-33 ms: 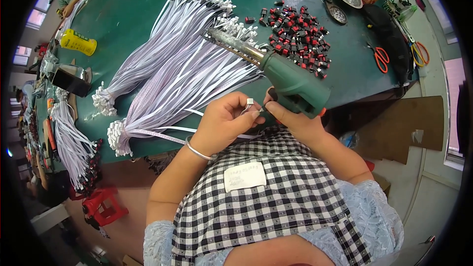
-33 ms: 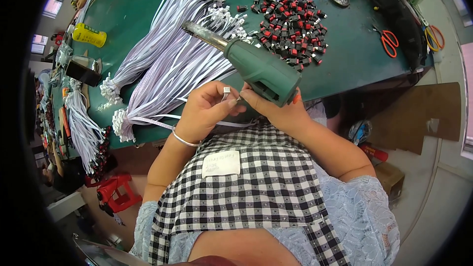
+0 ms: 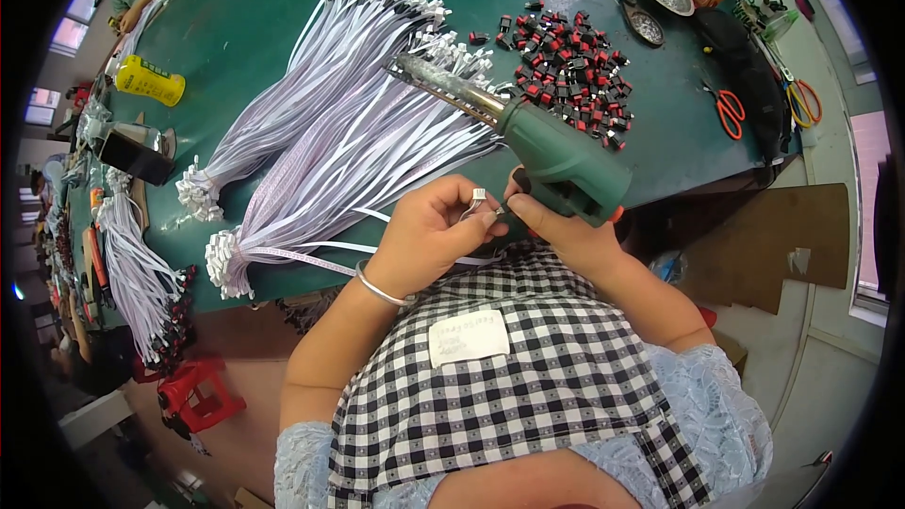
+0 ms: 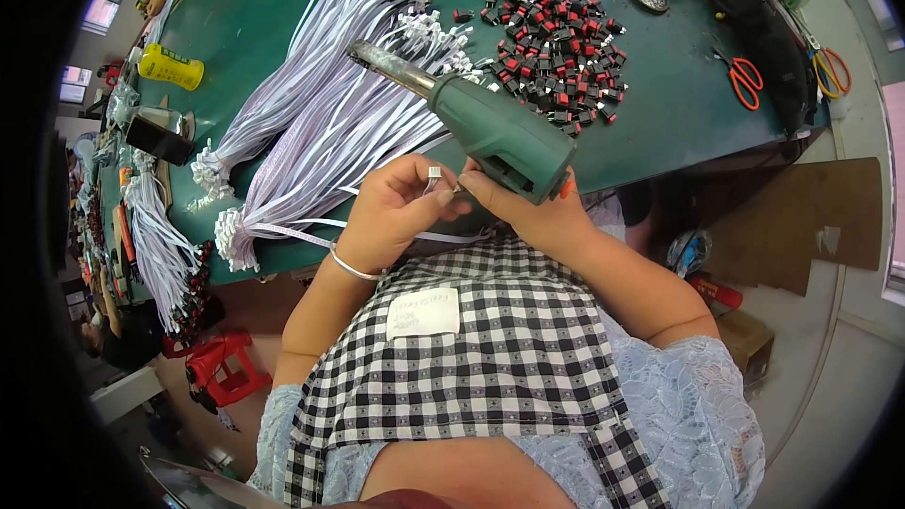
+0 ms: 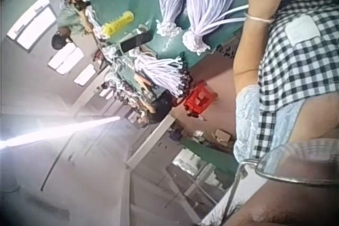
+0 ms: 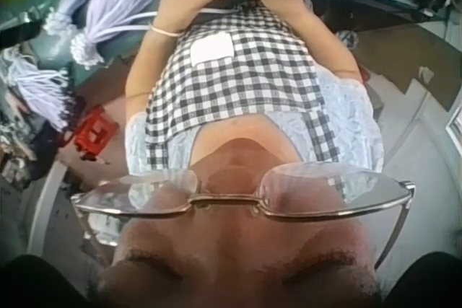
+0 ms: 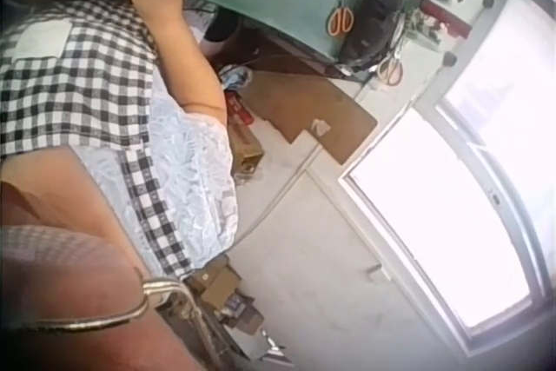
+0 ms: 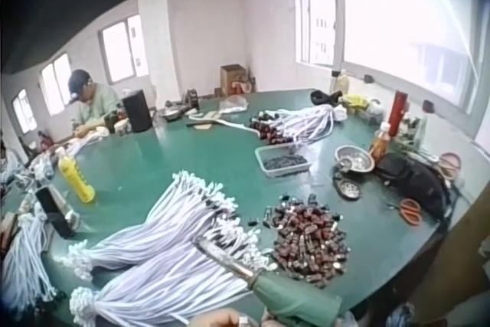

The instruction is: The person solders wires to small LED components using a soldering iron and soldering wire at an assembly workbench.

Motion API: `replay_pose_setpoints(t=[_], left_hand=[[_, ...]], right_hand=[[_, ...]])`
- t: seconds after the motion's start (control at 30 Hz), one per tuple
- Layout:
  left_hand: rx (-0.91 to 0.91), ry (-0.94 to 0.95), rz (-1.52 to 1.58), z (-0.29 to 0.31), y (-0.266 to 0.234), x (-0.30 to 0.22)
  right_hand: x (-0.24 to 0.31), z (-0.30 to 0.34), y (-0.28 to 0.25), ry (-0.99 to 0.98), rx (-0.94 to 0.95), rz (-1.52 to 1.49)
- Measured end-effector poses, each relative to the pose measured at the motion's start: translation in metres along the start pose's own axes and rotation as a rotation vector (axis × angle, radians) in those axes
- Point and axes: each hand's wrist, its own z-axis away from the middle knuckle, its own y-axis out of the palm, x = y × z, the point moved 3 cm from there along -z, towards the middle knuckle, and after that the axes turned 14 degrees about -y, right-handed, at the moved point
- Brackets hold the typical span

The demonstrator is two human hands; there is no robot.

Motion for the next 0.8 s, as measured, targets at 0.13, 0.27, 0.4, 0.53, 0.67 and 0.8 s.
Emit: replay_pose_setpoints(t=[0.13,0.27,0.4,0.53,0.67,0.8], left_hand=[[-0.060,-0.038,-0.054,-0.003,0.003,-0.001],[-0.087,-0.006,-0.043,-0.009,0.005,0.001],[-0.123,0.021,-0.010,-0.014,0.005,0.004],[-0.189,-0.021,0.041,-0.018,-0.002,0.005],[-0.203,-0.020,0.059,-0.024,-0.001,0.006],[-0.228,-0.019,0.067,-0.028,-0.002,0.006]], right_hand=[[-0.001,-0.001,-0.003,0.033,-0.068,-0.086],[-0.002,-0.001,-0.002,0.010,-0.202,-0.130],[0.008,0.003,-0.030,-0.186,0.006,0.481],[0.028,0.042,-0.050,-0.258,-0.009,0.396],[0.002,0.080,-0.072,-0.377,0.089,0.446],[-0.007,0.089,-0.078,-0.134,0.302,0.623]])
